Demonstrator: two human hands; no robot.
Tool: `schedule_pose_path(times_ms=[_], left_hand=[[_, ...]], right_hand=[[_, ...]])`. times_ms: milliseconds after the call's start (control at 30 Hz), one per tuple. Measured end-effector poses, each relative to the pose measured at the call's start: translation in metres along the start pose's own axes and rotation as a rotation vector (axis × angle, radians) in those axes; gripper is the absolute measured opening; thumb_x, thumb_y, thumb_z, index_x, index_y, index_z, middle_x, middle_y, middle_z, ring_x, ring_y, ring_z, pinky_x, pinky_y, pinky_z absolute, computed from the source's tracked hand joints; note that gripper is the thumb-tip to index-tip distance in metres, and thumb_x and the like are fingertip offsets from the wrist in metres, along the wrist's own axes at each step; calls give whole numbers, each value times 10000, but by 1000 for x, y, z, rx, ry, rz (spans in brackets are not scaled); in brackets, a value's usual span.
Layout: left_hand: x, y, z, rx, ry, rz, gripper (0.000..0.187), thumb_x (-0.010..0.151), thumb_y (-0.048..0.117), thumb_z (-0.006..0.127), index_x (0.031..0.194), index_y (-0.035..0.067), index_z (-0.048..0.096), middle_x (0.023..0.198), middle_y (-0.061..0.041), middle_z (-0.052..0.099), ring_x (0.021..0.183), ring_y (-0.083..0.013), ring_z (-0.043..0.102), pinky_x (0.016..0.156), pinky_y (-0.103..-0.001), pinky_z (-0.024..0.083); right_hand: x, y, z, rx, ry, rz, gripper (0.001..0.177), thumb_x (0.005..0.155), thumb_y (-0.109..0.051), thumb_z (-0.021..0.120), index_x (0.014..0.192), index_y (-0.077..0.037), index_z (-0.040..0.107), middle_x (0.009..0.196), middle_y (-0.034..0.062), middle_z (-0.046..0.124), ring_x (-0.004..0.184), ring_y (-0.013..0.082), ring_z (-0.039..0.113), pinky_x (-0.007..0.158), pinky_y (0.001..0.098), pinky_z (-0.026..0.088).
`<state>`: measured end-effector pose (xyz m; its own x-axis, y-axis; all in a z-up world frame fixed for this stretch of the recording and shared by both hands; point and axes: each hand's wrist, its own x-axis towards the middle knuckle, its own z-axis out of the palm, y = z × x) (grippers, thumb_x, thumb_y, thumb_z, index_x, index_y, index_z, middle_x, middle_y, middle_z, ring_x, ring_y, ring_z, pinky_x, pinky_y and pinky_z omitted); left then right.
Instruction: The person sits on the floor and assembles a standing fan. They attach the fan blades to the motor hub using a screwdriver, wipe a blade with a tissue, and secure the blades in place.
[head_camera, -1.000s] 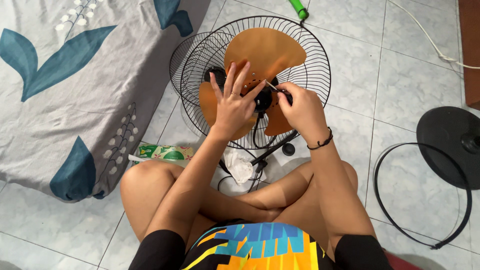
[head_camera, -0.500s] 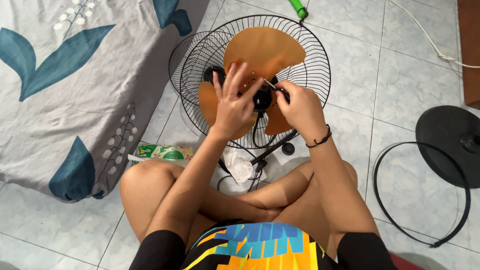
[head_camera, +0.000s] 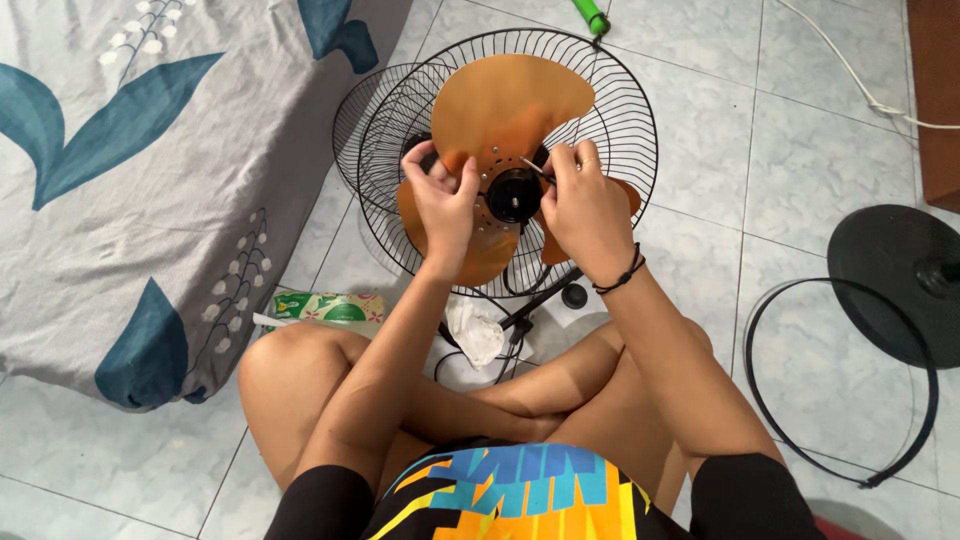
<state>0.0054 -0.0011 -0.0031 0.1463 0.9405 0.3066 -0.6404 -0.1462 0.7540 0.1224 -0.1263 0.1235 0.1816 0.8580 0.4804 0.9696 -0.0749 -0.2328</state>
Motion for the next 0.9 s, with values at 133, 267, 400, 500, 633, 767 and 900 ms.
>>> schedule_pose_path(times_ms=[133,267,400,500,633,767,900], left_hand=[[4,3,6,25,-52,-140,288,989,39,695,1247,-37,593,1159,-77,708,1027,-117,677,921,-261,536],[9,4,8,-2,-86,-292,188,987,80,672,1143,-24,684,1076,-51,741,958,-119,681,862,-267,535],[8,-1,7,81,-88,-266,184,1003,91,660,1138,-32,683,1066,-55,744,953,-117,681,860,-267,537],[6,-5,8,86,-57,-234,185,1006,90,651,1142,-32,678,1071,-56,746,958,-112,682,863,-267,536],[4,-8,7,67,-66,-225,177,1008,89,653,1133,-33,682,1068,-61,754,955,-116,691,866,-269,540],[4,-11,7,88,-66,-194,174,1006,88,659,1128,-35,681,1063,-63,753,955,-118,691,865,-269,542],[5,-8,8,105,-72,-190,168,1015,85,655,1120,-43,680,1052,-69,756,949,-120,687,855,-269,539]], right_hand=[[-1,-4,1,-13,66,-85,133,890,-85,708,989,-82,620,972,97,608,663,302,649,566,413,515],[3,-2,0,-144,129,-174,112,910,-149,726,913,-106,623,853,54,614,719,284,676,575,404,504],[8,0,4,-89,58,-116,139,987,-168,701,976,-100,581,845,69,662,693,301,670,562,419,504],[8,-1,5,-1,-17,-30,156,991,-137,670,1053,-71,543,872,83,693,684,325,670,538,447,495],[6,-1,4,12,-64,-28,241,876,-88,666,1050,-48,503,880,114,686,694,347,671,537,461,497],[5,-3,1,10,-28,-38,208,875,-81,679,1005,-55,519,871,106,695,698,335,673,569,444,508],[5,-7,-5,-106,62,-128,156,902,-141,729,948,-98,586,766,62,699,685,287,683,564,422,493]])
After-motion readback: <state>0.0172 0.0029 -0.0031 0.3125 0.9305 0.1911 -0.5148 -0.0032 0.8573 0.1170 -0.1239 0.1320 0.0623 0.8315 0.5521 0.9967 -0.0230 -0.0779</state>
